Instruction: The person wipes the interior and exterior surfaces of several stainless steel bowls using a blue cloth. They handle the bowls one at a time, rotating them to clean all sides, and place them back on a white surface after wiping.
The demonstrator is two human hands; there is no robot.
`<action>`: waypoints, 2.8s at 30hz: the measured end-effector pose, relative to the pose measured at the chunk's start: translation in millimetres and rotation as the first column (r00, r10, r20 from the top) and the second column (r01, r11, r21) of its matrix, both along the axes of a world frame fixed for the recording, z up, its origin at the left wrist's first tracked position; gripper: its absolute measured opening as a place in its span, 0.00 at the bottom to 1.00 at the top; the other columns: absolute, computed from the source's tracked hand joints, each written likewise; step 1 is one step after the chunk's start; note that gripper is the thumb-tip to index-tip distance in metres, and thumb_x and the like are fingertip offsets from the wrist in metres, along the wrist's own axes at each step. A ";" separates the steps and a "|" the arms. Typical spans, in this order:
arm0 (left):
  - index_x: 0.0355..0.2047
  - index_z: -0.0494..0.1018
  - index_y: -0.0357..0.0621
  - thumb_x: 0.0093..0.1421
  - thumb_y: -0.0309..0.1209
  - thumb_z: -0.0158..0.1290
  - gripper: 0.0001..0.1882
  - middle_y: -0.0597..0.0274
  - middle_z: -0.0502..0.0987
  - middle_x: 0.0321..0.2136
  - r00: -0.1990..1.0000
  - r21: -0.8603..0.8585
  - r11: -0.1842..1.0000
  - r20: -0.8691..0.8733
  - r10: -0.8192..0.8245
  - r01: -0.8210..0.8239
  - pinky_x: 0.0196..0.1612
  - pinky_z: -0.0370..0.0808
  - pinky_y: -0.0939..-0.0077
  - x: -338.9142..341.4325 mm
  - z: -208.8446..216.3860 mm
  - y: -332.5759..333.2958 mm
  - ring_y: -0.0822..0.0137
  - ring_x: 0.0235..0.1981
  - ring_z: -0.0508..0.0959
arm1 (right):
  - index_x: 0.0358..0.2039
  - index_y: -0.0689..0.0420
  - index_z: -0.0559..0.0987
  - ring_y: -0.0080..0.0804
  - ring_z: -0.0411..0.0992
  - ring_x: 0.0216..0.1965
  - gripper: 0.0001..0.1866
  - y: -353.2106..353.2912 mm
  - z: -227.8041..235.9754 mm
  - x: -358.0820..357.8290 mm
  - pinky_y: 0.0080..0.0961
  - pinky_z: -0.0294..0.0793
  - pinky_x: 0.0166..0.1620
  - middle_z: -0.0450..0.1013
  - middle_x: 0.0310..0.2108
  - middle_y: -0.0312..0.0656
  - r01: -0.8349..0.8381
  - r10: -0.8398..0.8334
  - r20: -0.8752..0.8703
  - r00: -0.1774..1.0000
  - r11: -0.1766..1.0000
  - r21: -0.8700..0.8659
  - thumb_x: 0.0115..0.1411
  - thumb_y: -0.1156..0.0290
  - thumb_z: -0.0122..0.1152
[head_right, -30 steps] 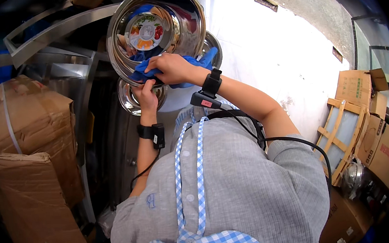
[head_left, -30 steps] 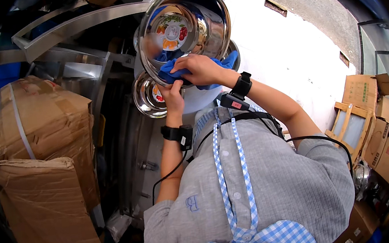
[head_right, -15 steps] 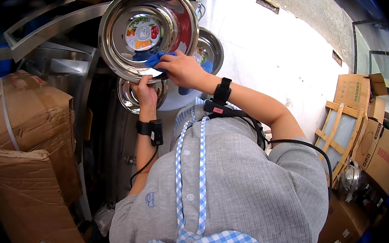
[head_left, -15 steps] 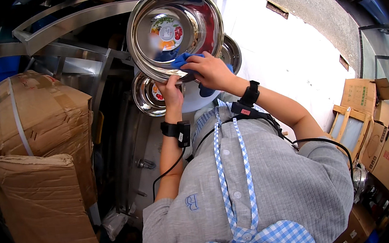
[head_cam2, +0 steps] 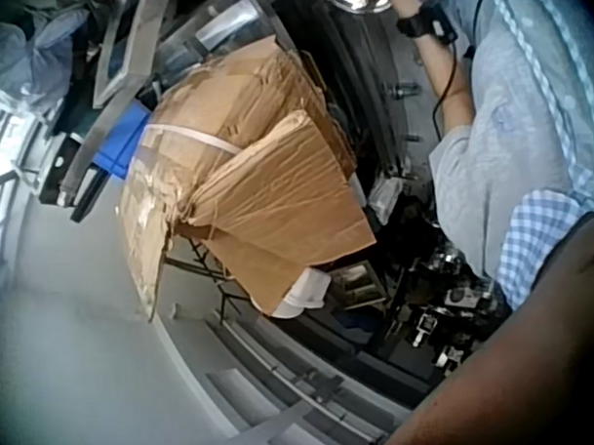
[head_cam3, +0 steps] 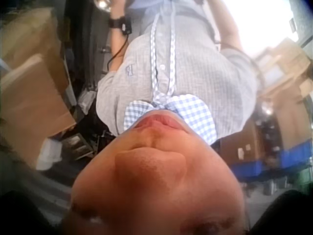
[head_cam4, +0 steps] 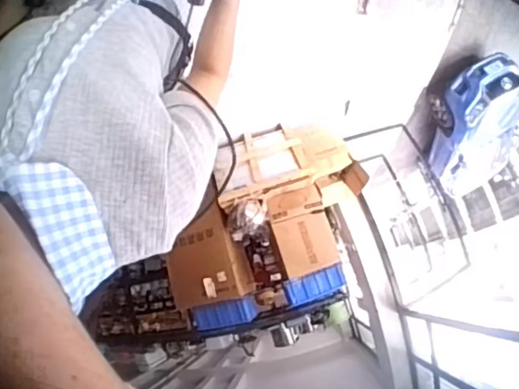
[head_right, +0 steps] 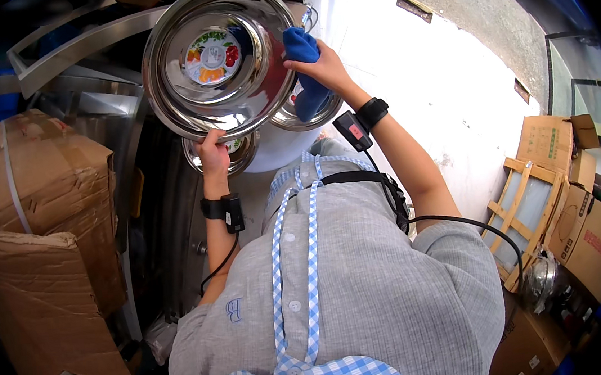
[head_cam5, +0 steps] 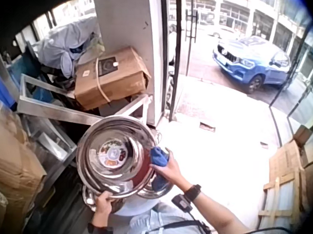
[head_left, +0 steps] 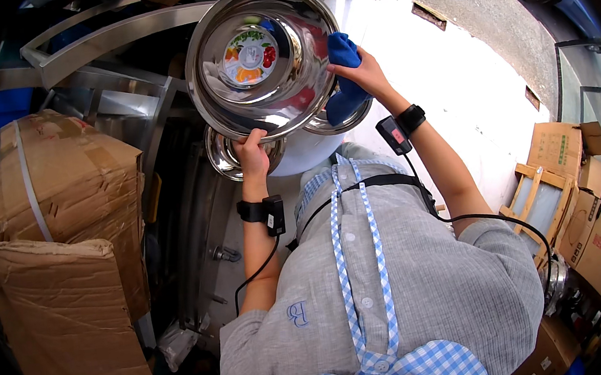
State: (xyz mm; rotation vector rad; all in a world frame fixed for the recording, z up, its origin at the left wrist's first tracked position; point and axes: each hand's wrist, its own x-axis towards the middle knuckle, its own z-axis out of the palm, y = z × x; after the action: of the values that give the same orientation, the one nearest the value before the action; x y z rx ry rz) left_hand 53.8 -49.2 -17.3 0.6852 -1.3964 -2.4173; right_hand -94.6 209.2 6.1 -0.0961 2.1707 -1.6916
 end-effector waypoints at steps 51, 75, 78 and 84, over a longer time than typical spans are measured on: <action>0.38 0.67 0.49 0.64 0.40 0.53 0.11 0.74 0.71 0.32 0.985 -0.114 0.985 -0.091 -0.144 0.133 0.37 0.67 0.83 -0.2 -6.2 46.8 0.79 0.32 0.70 | 0.30 0.57 0.78 0.44 0.74 0.33 0.07 -84.0 6.5 33.2 0.38 0.76 0.32 0.71 0.31 0.47 0.231 0.305 -0.648 0.698 0.761 0.606 0.51 0.69 0.59; 0.43 0.68 0.45 0.64 0.37 0.54 0.12 0.72 0.71 0.32 0.982 -0.168 0.973 -0.074 -0.172 0.158 0.33 0.66 0.82 6.0 -44.5 29.0 0.79 0.28 0.68 | 0.30 0.55 0.81 0.44 0.74 0.36 0.08 -76.7 2.9 20.8 0.38 0.74 0.37 0.71 0.36 0.44 0.067 0.363 -0.632 0.685 0.832 0.550 0.48 0.70 0.61; 0.40 0.69 0.47 0.64 0.37 0.54 0.10 0.75 0.68 0.29 0.998 -0.330 0.944 -0.045 -0.034 0.018 0.27 0.60 0.84 2.6 -47.6 38.7 0.82 0.24 0.62 | 0.29 0.55 0.82 0.44 0.74 0.34 0.08 -87.9 7.0 30.2 0.39 0.74 0.36 0.71 0.38 0.42 -0.073 0.312 -0.643 0.699 0.926 0.371 0.49 0.68 0.63; 0.38 0.71 0.46 0.65 0.37 0.53 0.09 0.75 0.69 0.30 0.976 -0.190 0.982 -0.210 -0.047 0.006 0.31 0.60 0.84 -5.1 -16.4 26.4 0.80 0.28 0.63 | 0.31 0.54 0.82 0.40 0.75 0.32 0.09 -82.6 26.0 34.8 0.34 0.76 0.36 0.70 0.39 0.38 -0.056 0.320 -0.730 0.604 0.930 0.362 0.47 0.69 0.64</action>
State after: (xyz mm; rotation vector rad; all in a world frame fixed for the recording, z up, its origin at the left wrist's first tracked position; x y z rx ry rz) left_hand 48.8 -22.8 -33.7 0.3505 -1.5253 -2.2609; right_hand -59.8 126.6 32.1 -1.1496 2.8592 -1.2655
